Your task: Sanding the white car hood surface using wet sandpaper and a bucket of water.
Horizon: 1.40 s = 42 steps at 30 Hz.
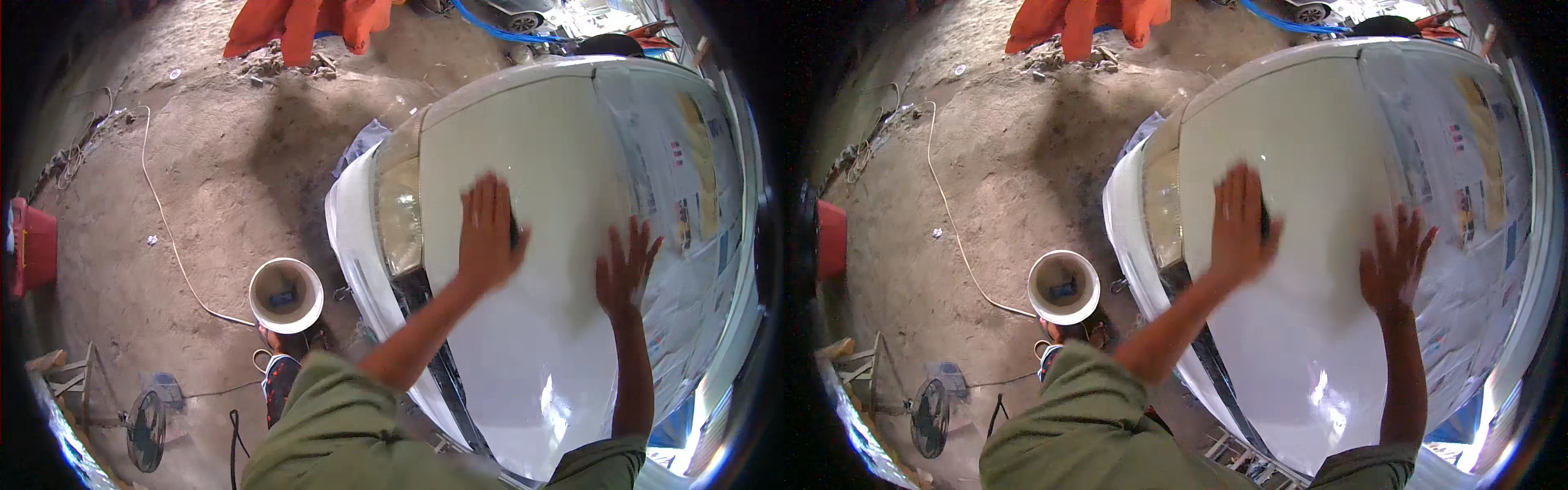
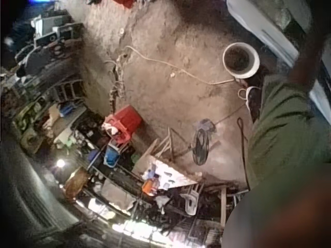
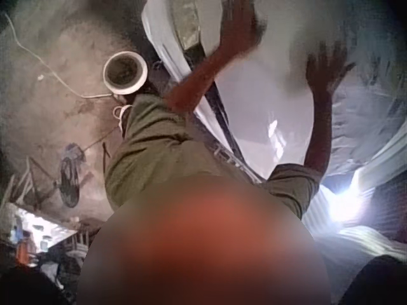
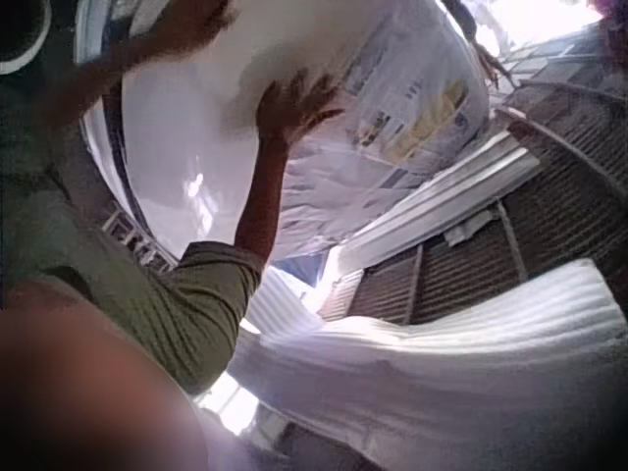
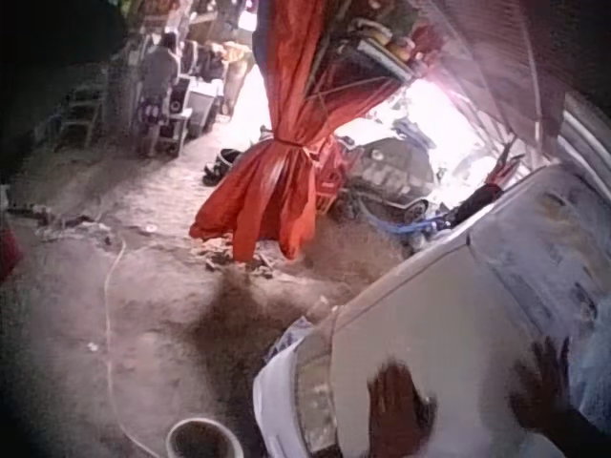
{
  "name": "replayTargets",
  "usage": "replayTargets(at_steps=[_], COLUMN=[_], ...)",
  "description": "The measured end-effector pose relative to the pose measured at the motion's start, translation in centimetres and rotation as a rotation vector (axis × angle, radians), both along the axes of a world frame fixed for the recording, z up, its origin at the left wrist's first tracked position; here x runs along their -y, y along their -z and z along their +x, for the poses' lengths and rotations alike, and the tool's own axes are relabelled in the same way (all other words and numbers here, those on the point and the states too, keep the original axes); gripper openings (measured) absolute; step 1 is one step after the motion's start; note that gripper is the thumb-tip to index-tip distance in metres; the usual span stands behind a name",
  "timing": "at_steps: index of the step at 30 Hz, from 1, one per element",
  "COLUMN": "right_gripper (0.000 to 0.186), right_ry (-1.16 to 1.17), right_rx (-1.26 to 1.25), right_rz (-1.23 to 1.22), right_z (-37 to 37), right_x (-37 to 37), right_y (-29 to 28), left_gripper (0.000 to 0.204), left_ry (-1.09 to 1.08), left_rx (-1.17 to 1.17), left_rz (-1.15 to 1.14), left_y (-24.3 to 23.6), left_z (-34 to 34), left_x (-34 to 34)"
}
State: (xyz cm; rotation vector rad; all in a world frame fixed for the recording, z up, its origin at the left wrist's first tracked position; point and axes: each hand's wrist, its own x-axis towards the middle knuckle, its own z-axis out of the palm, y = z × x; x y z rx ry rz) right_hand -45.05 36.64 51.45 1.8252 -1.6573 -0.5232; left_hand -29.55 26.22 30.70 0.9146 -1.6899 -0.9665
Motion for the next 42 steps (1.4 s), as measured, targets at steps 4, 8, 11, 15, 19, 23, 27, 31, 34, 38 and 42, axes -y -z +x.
replayTargets(at_steps=[4,8,11,15,19,23,27,31,34,38,42], right_gripper=[0.082,0.088,0.090,0.092,0.092,0.092,0.092,0.091,0.090,0.089,0.089], right_ry=[0.083,0.105,0.149,0.161,0.131,0.177,0.163,0.122,0.148,0.130,0.080], right_rx=[-0.093,0.212,0.171,0.142,0.164,0.149,0.140,0.138,0.086,0.090,0.132], right_rz=[0.237,0.163,0.178,0.208,0.205,0.196,0.204,0.192,0.181,0.183,0.172], right_z=[1.7,4.5,4.4,4.1,4.5,3.9,4.7,4.5,3.8,4.3,4.7], right_x=[0.1,1.9,1.6,1.3,2.4,1.3,1.9,2.4,1.7,1.8,2.4], right_y=[1.1,2.4,2.1,1.7,2.6,1.8,1.7,2.9,1.6,1.8,2.3], left_gripper=[0.077,0.072,0.074,0.075,0.075,0.072,0.075,0.078,0.077,0.073,0.070], left_ry=[0.091,0.069,0.075,0.195,0.047,0.034,0.003,-0.184,-0.092,-0.120,-0.158], left_rx=[-0.078,-0.134,-0.121,-0.052,-0.086,-0.126,-0.108,-0.096,0.007,0.010,-0.011], left_rz=[-0.080,0.018,0.036,0.038,0.097,0.147,0.212,0.477,0.505,0.394,0.649], left_y=[0.0,-0.6,0.2,1.0,1.0,-1.0,-0.5,3.4,-0.7,0.3,3.4], left_z=[1.7,0.1,1.2,3.3,0.9,0.2,1.0,-1.7,-0.8,0.8,-1.0], left_x=[2.3,12.1,4.1,-0.1,12.2,1.3,4.2,13.6,2.6,2.7,13.9])
